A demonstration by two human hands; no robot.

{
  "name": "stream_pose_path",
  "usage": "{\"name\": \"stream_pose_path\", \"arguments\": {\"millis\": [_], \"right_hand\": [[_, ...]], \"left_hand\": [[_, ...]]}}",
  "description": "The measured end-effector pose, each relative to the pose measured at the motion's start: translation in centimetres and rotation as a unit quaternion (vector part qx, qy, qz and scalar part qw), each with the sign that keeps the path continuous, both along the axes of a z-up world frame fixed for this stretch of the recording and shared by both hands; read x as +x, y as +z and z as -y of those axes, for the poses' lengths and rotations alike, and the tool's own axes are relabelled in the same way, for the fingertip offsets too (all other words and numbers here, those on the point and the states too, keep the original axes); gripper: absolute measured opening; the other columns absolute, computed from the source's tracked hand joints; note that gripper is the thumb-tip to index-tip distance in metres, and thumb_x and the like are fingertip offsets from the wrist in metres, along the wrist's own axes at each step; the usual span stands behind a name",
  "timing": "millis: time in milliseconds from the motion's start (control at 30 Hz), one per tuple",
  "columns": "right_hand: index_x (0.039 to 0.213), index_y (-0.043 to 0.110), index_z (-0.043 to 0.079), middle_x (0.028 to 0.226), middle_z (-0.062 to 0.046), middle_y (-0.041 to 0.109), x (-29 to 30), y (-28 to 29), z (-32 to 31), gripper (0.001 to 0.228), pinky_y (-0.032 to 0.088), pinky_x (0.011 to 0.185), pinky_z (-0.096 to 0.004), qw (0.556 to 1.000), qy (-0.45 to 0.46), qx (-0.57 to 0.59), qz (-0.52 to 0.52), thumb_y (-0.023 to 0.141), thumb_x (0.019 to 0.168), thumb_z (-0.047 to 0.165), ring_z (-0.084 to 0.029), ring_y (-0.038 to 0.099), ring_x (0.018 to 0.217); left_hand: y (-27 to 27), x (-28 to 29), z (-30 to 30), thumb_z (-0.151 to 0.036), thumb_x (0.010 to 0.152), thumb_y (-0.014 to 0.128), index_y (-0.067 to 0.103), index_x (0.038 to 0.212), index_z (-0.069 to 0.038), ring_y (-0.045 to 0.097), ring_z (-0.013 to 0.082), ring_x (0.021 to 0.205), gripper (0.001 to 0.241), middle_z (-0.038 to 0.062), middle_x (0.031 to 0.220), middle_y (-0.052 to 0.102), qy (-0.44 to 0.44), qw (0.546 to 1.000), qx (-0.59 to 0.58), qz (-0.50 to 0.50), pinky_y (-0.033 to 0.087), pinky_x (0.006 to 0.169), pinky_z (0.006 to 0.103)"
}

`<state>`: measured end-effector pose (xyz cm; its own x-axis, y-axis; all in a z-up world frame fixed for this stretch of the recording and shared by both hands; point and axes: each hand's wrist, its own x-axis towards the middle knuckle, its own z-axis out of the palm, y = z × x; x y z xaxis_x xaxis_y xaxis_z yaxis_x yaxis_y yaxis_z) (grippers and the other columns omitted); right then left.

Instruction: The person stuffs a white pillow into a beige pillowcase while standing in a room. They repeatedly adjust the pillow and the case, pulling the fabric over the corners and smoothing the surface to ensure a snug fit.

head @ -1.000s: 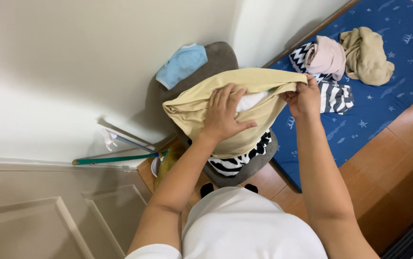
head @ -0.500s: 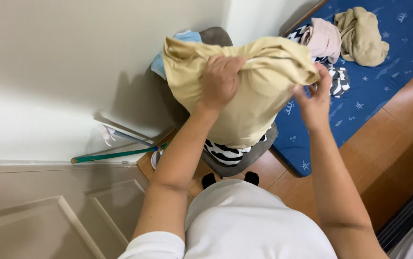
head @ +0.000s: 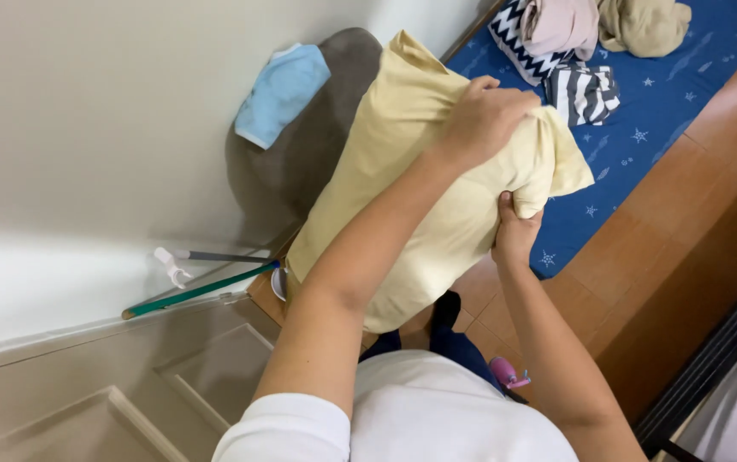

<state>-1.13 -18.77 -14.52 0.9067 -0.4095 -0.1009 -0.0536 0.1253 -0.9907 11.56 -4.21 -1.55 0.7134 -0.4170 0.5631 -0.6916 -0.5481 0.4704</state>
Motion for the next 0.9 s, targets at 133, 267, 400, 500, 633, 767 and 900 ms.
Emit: {"name": "stream_pose_path", "arguments": {"millis": [133, 267, 400, 500, 633, 767, 900], "right_hand": [[0.137, 0.051, 0.004, 0.128, -0.009, 0.065, 3.3, -4.3, 2.0, 0.044, 0.056, 0.092, -0.033, 0.993, -0.025, 0.108, -0.03, 0.069, 0.097, 0.008, -0.019, 0.065, 0.111], [0.14, 0.045, 0.009, 0.126, -0.013, 0.064, 6.7, -8.5, 4.8, 0.044, 0.061, 0.073, -0.045, 0.98, -0.013, 0.163, -0.112, 0.064, 0.101, 0.017, -0.026, 0.069, 0.103], [0.146, 0.036, 0.007, 0.129, -0.021, 0.064, 9.9, -12.8, 7.2, 0.048, 0.062, 0.072, -0.057, 0.962, 0.03, 0.225, -0.15, 0.057, 0.107, 0.028, -0.037, 0.075, 0.102], [0.148, 0.024, 0.006, 0.128, -0.025, 0.06, 10.4, -11.8, 6.7, 0.055, 0.061, 0.073, -0.059, 0.95, 0.056, 0.242, -0.188, 0.055, 0.108, 0.028, -0.043, 0.075, 0.096], [0.151, -0.001, 0.019, 0.127, -0.025, 0.056, 11.3, -10.4, 4.6, 0.071, 0.062, 0.071, -0.057, 0.955, 0.061, 0.152, -0.249, 0.053, 0.105, 0.027, -0.042, 0.073, 0.089], [0.155, -0.001, 0.025, 0.126, -0.022, 0.059, 10.5, -12.3, 4.4, 0.081, 0.064, 0.07, -0.05, 0.966, 0.047, 0.1, -0.233, 0.06, 0.101, 0.025, -0.033, 0.072, 0.087], [0.153, 0.039, 0.013, 0.129, -0.023, 0.058, 6.5, -16.7, 2.8, 0.072, 0.057, 0.076, -0.059, 0.951, 0.179, 0.087, -0.237, 0.076, 0.092, 0.019, -0.032, 0.066, 0.1]], "left_hand": [[-3.0, -2.7, 1.4, -0.014, 0.096, 0.06, 0.068, 0.119, -0.017, 0.065, 0.0211, 0.121, 0.025, 0.002, 0.121, 0.072, 0.042, 0.998, -0.038, 0.0, 0.034, 0.118, 0.0583], [-10.2, -7.6, -2.8, -0.012, 0.091, 0.069, 0.066, 0.126, -0.013, 0.054, 0.0375, 0.13, 0.035, 0.016, 0.14, 0.057, 0.188, 0.975, -0.103, -0.056, 0.041, 0.112, 0.0522], [-20.0, -16.4, -7.7, -0.025, 0.096, 0.074, 0.069, 0.121, -0.018, 0.046, 0.0416, 0.139, 0.027, 0.016, 0.147, 0.051, 0.337, 0.919, 0.004, -0.204, 0.033, 0.117, 0.0572], [-18.0, -22.0, -8.5, -0.027, 0.097, 0.072, 0.056, 0.143, -0.014, 0.037, 0.0457, 0.142, 0.05, 0.022, 0.154, 0.039, 0.407, 0.888, -0.022, -0.215, 0.03, 0.117, 0.0578], [-18.0, -23.1, -8.2, -0.029, 0.088, 0.075, 0.051, 0.144, -0.017, 0.033, 0.0437, 0.144, 0.062, 0.02, 0.156, 0.035, 0.435, 0.875, 0.03, -0.212, 0.024, 0.118, 0.0612], [-17.4, -22.0, -8.3, -0.017, 0.088, 0.071, 0.065, 0.135, -0.019, 0.046, 0.037, 0.134, 0.047, 0.013, 0.144, 0.049, 0.459, 0.869, 0.054, -0.177, 0.035, 0.112, 0.0561], [-19.3, -20.3, -9.1, -0.013, 0.098, 0.068, 0.069, 0.118, -0.008, 0.059, 0.0296, 0.118, 0.02, 0.004, 0.121, 0.062, 0.392, 0.914, 0.005, -0.109, 0.045, 0.108, 0.0469]]}}
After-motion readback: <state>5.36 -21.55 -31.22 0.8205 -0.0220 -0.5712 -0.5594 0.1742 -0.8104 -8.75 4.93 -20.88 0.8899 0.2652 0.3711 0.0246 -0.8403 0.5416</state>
